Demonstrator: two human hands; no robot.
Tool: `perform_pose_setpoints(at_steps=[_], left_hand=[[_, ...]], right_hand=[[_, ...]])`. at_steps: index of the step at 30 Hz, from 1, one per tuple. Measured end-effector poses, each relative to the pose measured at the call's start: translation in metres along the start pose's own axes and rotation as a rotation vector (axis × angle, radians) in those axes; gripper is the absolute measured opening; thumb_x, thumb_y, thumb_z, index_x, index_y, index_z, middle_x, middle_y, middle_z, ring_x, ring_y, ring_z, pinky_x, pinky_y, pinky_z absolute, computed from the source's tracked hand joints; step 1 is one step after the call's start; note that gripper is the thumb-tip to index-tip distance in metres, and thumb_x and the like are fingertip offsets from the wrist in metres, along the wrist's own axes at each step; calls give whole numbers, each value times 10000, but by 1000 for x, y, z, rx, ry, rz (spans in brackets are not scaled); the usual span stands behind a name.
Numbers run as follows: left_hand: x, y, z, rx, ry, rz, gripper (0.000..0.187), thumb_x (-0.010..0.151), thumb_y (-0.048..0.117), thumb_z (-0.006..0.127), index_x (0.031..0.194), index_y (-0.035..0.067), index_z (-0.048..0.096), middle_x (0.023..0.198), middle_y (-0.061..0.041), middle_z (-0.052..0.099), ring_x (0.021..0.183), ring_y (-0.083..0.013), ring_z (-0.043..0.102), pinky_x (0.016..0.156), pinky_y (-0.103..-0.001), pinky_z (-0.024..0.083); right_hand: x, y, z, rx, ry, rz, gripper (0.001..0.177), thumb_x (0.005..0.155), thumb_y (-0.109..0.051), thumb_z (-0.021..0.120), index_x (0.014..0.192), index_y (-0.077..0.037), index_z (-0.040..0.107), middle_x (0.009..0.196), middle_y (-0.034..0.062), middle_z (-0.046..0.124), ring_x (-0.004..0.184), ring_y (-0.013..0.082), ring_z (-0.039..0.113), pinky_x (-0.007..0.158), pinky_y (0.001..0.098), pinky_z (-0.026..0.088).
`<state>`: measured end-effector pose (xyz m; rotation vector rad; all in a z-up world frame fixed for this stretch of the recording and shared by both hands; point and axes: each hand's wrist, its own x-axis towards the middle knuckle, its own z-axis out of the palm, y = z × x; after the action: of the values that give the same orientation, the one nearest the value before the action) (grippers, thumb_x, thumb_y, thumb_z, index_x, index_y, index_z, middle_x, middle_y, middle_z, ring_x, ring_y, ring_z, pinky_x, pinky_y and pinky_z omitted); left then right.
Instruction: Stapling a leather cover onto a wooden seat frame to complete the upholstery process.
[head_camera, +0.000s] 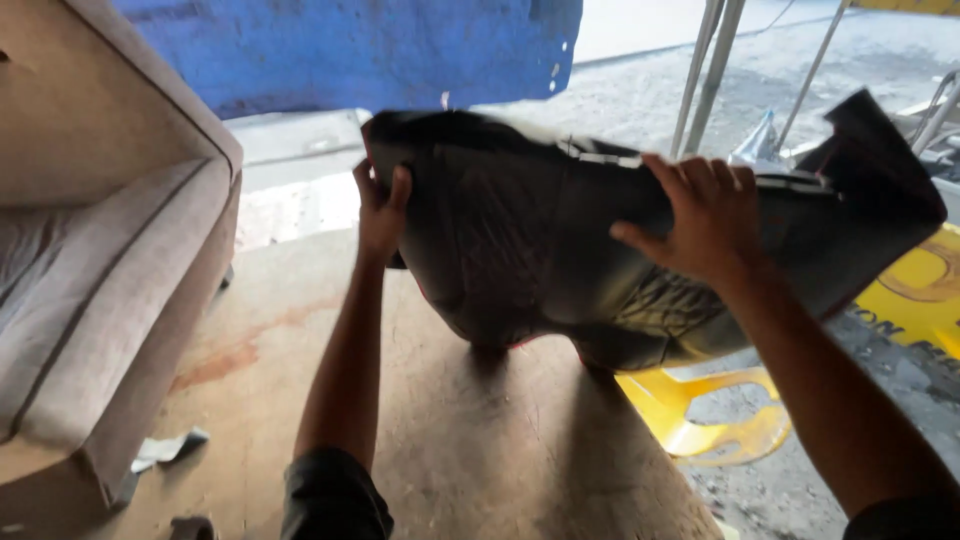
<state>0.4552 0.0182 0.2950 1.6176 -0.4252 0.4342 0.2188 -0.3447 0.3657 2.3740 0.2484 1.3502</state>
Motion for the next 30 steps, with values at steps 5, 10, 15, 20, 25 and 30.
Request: perform_pose_setpoints(at_steps=[5, 10, 15, 20, 25, 30], left_hand=[[-60, 28, -13, 85, 56, 11, 643, 1037, 644, 501, 1470, 222, 283, 1392, -297, 610, 1317, -530, 568, 1111, -709, 412], [-110, 87, -51, 109, 87, 115, 830, 943, 607, 539, 1532, 83, 282, 1446, -211, 592, 1300, -380, 610, 972, -489, 522], [-90, 164, -59, 650, 304, 610, 885, 974, 680, 655, 1502, -4, 464, 1443, -280, 494, 1332, -474, 531, 1062, -581, 511], [-69, 218, -8, 925, -370, 506, 1041, 909, 849, 446, 1574, 48, 446, 1384, -261, 632, 1176, -489, 621, 933, -563, 505], [-47, 243, 27, 870, -945, 92, 692, 863, 783, 567, 701, 111, 549, 712, -46, 629, 701, -216, 594, 637, -421, 382], [-59, 215, 32, 808, -703, 311, 535, 867, 610, 704, 1118, 142, 642, 1166, -97, 654, 1172, -339, 589, 965, -556, 409]], right_hand=[[-15, -1, 0, -110, 164, 7, 874, 770, -951, 655, 1300, -261, 741, 901, -22, 596, 761, 178, 653, 749, 353, 487], [-23, 0, -40, -98, 156, -65, 887, 676, -1022, 712, 1121, -258, 789, 875, -36, 699, 812, 161, 722, 750, 336, 549], [12, -28, -81, -19, 13, -121, 847, 696, -976, 708, 1130, -250, 754, 917, -19, 724, 839, 204, 750, 742, 369, 578], [40, -42, -97, 99, -246, -168, 821, 718, -876, 706, 1146, -175, 675, 1018, 45, 724, 937, 313, 731, 792, 461, 573], [73, -39, -91, 682, -606, 138, 920, 778, -562, 808, 1504, -100, 482, 1483, 179, 527, 1371, 348, 525, 1081, 469, 419], [136, -63, -96, 849, -1143, 402, 932, 708, -529, 757, 1523, -232, 416, 1442, 69, 553, 1304, 242, 529, 1040, 382, 407]])
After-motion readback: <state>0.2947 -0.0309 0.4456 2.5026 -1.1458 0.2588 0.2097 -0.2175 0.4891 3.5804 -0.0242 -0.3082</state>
